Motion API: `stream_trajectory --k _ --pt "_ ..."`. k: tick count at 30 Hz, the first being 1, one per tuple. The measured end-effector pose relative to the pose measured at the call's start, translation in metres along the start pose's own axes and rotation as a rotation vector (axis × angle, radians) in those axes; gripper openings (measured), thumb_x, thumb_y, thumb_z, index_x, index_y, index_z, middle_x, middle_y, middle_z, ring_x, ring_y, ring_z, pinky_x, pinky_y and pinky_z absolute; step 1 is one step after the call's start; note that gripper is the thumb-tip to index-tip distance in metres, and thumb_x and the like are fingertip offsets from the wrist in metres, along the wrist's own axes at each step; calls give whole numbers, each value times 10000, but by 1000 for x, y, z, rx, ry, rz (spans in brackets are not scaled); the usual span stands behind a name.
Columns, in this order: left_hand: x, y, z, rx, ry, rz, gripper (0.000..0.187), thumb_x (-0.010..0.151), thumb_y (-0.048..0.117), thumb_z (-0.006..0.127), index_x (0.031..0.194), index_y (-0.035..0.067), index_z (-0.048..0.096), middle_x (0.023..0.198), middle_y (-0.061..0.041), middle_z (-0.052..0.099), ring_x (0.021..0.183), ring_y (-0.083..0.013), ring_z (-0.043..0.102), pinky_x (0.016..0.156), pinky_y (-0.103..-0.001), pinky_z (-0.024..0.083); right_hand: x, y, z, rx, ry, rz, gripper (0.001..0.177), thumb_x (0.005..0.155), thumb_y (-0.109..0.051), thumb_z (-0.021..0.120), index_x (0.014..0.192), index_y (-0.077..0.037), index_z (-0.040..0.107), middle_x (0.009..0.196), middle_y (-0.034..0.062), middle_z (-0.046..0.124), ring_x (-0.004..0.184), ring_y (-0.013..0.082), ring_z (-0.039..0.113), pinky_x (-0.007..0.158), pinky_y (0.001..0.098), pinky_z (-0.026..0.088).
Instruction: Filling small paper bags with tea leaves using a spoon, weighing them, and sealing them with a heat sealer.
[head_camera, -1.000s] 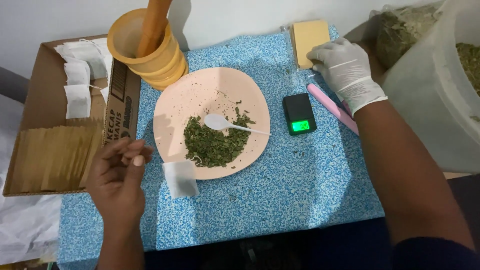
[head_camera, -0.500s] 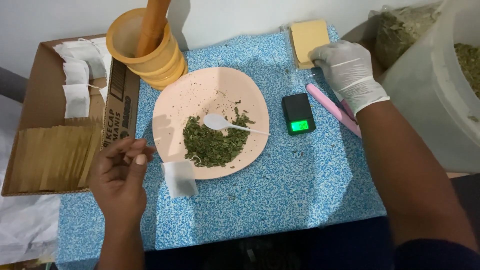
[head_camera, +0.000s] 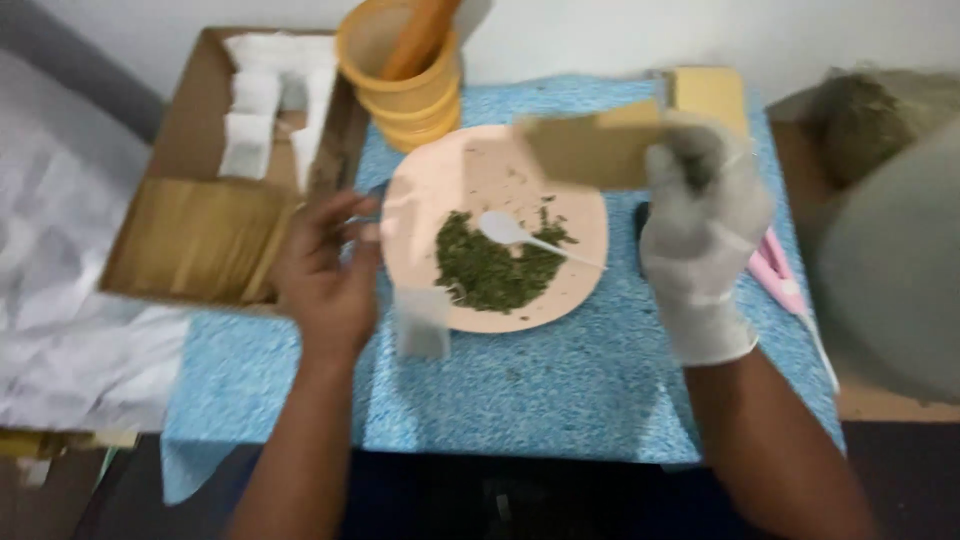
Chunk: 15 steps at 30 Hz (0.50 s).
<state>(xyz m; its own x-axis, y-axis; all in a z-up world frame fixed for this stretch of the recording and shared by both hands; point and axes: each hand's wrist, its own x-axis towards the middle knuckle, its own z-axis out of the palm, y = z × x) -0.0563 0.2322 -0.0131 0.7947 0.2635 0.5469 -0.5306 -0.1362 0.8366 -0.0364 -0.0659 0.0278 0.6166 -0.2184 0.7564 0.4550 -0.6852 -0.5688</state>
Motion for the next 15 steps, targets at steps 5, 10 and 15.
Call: stream_trajectory --k 5,10,15 --pt "19 36 16 315 -194 322 297 1041 266 605 1239 45 606 1267 -133 632 1232 -317 608 1114 -457 477 -33 -43 39 440 2 9 313 1023 19 697 1301 -86 599 1088 92 655 1020 203 654 911 338 573" --pt "9 44 29 371 -149 223 268 1006 163 619 1252 68 573 1051 -94 545 972 -235 533 812 -376 503 -37 -42 70 299 22 -300 433 979 158 743 1334 -4 557 1065 186 725 967 276 733 885 390 648" --pt "6 37 30 238 -240 165 353 1042 189 598 1373 105 507 1065 -86 643 928 -225 651 801 -367 582 -50 -53 82 73 39 -437 172 957 16 792 1085 64 688 911 120 753 784 225 726 672 300 599"
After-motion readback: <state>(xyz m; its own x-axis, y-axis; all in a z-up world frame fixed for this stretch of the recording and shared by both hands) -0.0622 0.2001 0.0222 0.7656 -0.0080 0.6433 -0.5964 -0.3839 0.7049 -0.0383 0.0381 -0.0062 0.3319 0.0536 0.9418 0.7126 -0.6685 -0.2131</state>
